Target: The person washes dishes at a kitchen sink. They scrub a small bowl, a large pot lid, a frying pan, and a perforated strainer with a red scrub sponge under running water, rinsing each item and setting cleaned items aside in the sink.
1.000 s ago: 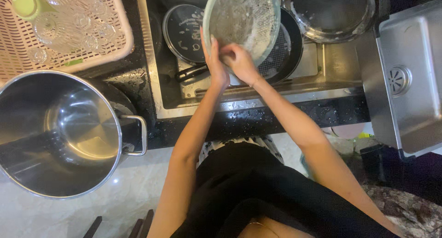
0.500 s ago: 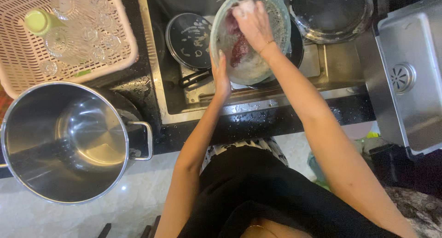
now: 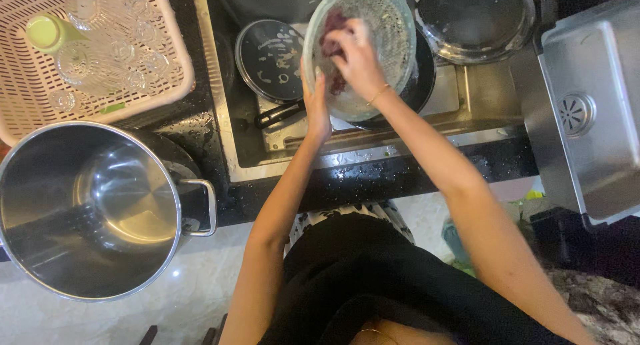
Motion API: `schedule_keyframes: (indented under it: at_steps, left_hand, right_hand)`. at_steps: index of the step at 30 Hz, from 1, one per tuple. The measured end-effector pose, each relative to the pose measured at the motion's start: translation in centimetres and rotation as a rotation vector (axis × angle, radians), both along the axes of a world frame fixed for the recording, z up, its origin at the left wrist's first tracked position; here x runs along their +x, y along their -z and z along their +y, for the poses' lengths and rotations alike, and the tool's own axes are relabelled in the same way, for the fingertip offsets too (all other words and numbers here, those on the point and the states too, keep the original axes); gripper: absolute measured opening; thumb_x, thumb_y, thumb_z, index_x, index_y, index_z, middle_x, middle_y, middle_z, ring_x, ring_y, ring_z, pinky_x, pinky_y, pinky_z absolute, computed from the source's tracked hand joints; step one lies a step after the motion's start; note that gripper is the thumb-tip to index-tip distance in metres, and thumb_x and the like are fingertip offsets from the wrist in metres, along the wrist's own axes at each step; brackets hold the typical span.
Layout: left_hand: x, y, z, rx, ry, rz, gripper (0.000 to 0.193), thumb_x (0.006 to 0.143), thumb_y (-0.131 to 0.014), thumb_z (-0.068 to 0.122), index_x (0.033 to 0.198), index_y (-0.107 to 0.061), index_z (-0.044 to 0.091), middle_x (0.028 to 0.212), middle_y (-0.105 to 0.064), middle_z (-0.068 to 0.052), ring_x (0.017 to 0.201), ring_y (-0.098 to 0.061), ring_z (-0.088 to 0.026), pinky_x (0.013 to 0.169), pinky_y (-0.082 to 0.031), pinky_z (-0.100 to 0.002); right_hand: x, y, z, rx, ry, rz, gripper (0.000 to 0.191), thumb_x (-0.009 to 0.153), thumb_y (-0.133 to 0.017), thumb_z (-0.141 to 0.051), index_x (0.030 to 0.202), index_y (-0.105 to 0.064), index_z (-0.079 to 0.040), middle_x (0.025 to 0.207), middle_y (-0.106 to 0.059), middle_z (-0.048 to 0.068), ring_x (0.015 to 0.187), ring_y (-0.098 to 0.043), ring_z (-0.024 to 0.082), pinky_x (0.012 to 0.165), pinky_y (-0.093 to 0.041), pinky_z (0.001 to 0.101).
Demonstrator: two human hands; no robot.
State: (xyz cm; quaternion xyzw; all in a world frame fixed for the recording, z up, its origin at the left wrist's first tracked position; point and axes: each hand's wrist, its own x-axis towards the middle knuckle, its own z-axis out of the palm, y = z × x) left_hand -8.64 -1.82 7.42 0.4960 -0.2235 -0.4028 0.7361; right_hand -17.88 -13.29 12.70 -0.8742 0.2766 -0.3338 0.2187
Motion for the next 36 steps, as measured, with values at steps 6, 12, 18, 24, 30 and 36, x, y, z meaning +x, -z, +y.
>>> schedule_keyframes:
  at_steps: [6,12,18,24,30,36]
  left_hand:
    - [0.2,-1.3,-0.1,-0.048,0.058,-0.082,0.066,0.109,-0.055,0.031,0.164,-0.029,0.005,0.167,-0.033,-0.010,0.153,-0.033,-0.023,0.127,-0.026,-0.037]
    - [1.0,-3.3,0.5,-0.021,0.013,-0.245,0.061,0.111,-0.053,0.026,0.164,-0.032,0.006,0.170,-0.033,-0.008,0.158,-0.030,-0.020,0.131,-0.021,-0.036]
    - [1.3,-3.1,-1.3,-0.052,-0.091,-0.112,0.058,0.109,-0.056,0.021,0.162,-0.037,0.006,0.168,-0.037,-0.009,0.155,-0.034,-0.021,0.130,-0.024,-0.037]
    - [-0.2,1.1,-1.2,-0.038,-0.054,0.126,0.058,0.108,-0.056,0.025,0.160,-0.038,0.005,0.162,-0.042,-0.010,0.147,-0.041,-0.021,0.123,-0.031,-0.037]
    - [-0.3,2.0,-1.8,-0.067,0.071,0.218,0.061,0.109,-0.056,0.036,0.158,-0.038,0.005,0.157,-0.046,-0.009,0.143,-0.044,-0.018,0.120,-0.033,-0.034]
    - [1.9,0.3,-2.8,0.045,0.028,0.419,0.041,0.108,-0.058,0.038,0.136,-0.056,0.008,0.093,-0.054,-0.004,0.076,-0.049,-0.014,0.059,-0.039,-0.029]
  right_hand:
    - [0.1,0.7,-1.2,-0.457,-0.222,0.210,0.018,0.096,-0.065,-0.010,0.114,-0.066,-0.009,0.126,-0.059,0.014,0.117,-0.058,0.033,0.097,-0.052,0.0424]
    - [-4.0,2.0,-7.6,-0.729,0.018,0.532,0.008,0.091,-0.063,-0.017,0.096,-0.063,-0.011,0.119,-0.058,0.012,0.109,-0.058,0.028,0.086,-0.051,0.0418]
    - [-5.1,6.2,0.0,-0.079,0.104,0.345,0.006,0.088,-0.066,-0.005,0.086,-0.065,-0.011,0.103,-0.061,0.021,0.092,-0.063,0.038,0.081,-0.053,0.0490]
    - [-1.1,7.3,3.2,1.108,-0.113,-0.255,0.016,0.095,-0.058,-0.002,0.106,-0.067,-0.007,0.094,-0.069,0.007,0.083,-0.064,0.017,0.072,-0.053,0.0347]
    - [1.7,3.9,0.2,1.541,-0.032,-0.860,0.031,0.097,-0.059,-0.007,0.128,-0.060,-0.008,0.110,-0.072,0.004,0.096,-0.071,0.014,0.087,-0.058,0.0318]
    - [2.0,3.0,4.6,1.044,-0.029,-0.402,0.023,0.103,-0.064,-0.015,0.125,-0.058,-0.009,0.100,-0.063,0.000,0.087,-0.059,0.013,0.076,-0.048,0.0328]
